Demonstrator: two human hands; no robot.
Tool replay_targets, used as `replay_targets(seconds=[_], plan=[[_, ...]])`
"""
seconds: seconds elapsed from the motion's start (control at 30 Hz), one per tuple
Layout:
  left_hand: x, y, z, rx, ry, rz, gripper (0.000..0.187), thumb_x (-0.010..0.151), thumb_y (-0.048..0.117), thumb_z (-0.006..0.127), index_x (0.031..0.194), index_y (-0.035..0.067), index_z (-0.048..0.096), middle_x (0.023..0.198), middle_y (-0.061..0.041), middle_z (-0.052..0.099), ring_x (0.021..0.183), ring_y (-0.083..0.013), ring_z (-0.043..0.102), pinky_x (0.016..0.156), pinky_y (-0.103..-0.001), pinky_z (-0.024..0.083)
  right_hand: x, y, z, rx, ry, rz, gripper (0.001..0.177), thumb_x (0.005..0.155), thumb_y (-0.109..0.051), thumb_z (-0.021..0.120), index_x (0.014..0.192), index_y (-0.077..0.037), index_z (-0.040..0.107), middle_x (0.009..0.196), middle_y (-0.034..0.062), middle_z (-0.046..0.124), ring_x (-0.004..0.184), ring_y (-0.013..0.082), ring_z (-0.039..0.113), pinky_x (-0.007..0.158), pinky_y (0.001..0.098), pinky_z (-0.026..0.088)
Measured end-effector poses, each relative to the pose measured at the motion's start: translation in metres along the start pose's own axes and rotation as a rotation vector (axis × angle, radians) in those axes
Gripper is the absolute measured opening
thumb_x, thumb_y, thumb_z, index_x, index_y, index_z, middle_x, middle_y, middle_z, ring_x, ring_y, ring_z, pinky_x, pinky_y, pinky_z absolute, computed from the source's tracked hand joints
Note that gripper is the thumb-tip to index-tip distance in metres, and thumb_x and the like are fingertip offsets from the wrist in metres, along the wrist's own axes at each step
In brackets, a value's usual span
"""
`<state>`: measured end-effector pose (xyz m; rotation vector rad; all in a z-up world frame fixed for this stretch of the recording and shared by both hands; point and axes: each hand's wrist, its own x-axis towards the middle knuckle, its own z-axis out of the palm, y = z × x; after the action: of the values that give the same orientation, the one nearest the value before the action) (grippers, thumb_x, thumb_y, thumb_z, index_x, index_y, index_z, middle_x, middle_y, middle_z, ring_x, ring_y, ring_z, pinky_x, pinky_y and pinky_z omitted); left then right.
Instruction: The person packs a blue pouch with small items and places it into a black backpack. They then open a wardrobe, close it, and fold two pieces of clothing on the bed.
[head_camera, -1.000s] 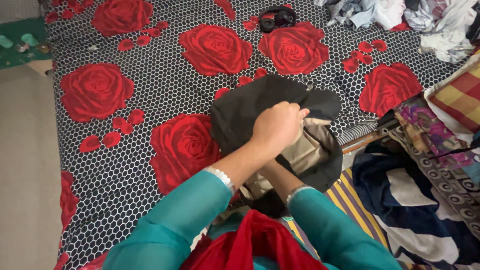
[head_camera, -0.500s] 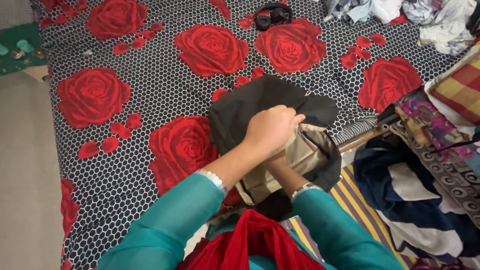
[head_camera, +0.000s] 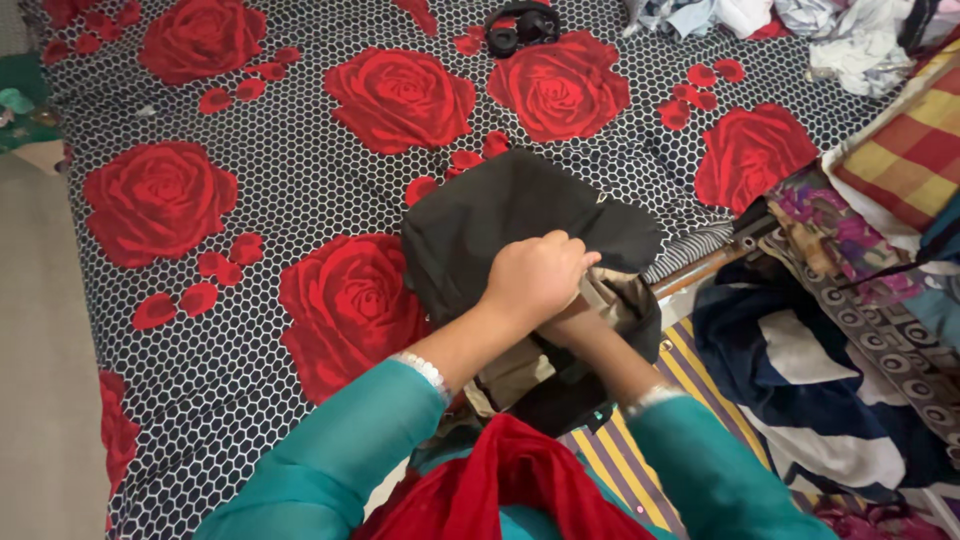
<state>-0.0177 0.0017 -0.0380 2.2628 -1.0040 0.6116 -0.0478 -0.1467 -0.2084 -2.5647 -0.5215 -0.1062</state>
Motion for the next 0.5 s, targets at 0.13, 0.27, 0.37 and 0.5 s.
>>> replay_targets(seconds=[0.13, 0.27, 0.37, 0.5], plan=[[-0.021, 0.017, 0.015, -0.023, -0.048, 0.099, 0.028, 0.09, 0.034, 0.07, 0.072, 0.014, 0.063, 0.07, -0.007, 0.06, 0.063, -0.0279, 0.065, 0.054, -0.042, 0.051, -0.045, 0.014, -0.037, -0.38, -0.208, 0.166, 0.027, 0.092, -0.029, 0.064, 0.112, -0.012, 0.071, 0.101, 0.0111, 0.074, 0.092, 0.0316, 0.071, 0.079, 0.0487, 0.053], [-0.058, 0.038, 0.036, -0.148, -0.133, 0.053, 0.028, 0.09, 0.032, 0.073, 0.071, 0.014, 0.063, 0.07, -0.007, 0.06, 0.062, -0.0286, 0.065, 0.055, -0.043, 0.051, -0.107, 0.027, -0.055, -0.145, 0.373, 0.538, 0.056, 0.069, -0.025, 0.083, 0.118, -0.006, 0.066, 0.113, 0.0222, 0.068, 0.102, 0.0409, 0.066, 0.083, 0.0468, 0.056], [-0.079, 0.041, 0.05, -0.21, -0.143, 0.051, 0.027, 0.089, 0.032, 0.074, 0.072, 0.014, 0.063, 0.071, -0.006, 0.061, 0.066, -0.0286, 0.066, 0.058, -0.043, 0.052, -0.141, 0.029, -0.04, -0.194, 0.543, 0.744, 0.078, 0.063, -0.023, 0.091, 0.129, 0.0, 0.056, 0.126, 0.0299, 0.058, 0.111, 0.0439, 0.061, 0.088, 0.0476, 0.055], [-0.094, 0.037, 0.053, -0.196, -0.149, 0.061, 0.027, 0.086, 0.031, 0.075, 0.07, 0.014, 0.062, 0.07, -0.006, 0.061, 0.064, -0.0278, 0.066, 0.058, -0.042, 0.052, -0.151, 0.047, -0.023, 0.707, 0.347, 1.347, 0.063, 0.077, -0.028, 0.081, 0.128, -0.005, 0.052, 0.124, 0.0193, 0.06, 0.105, 0.0326, 0.063, 0.079, 0.0488, 0.056]])
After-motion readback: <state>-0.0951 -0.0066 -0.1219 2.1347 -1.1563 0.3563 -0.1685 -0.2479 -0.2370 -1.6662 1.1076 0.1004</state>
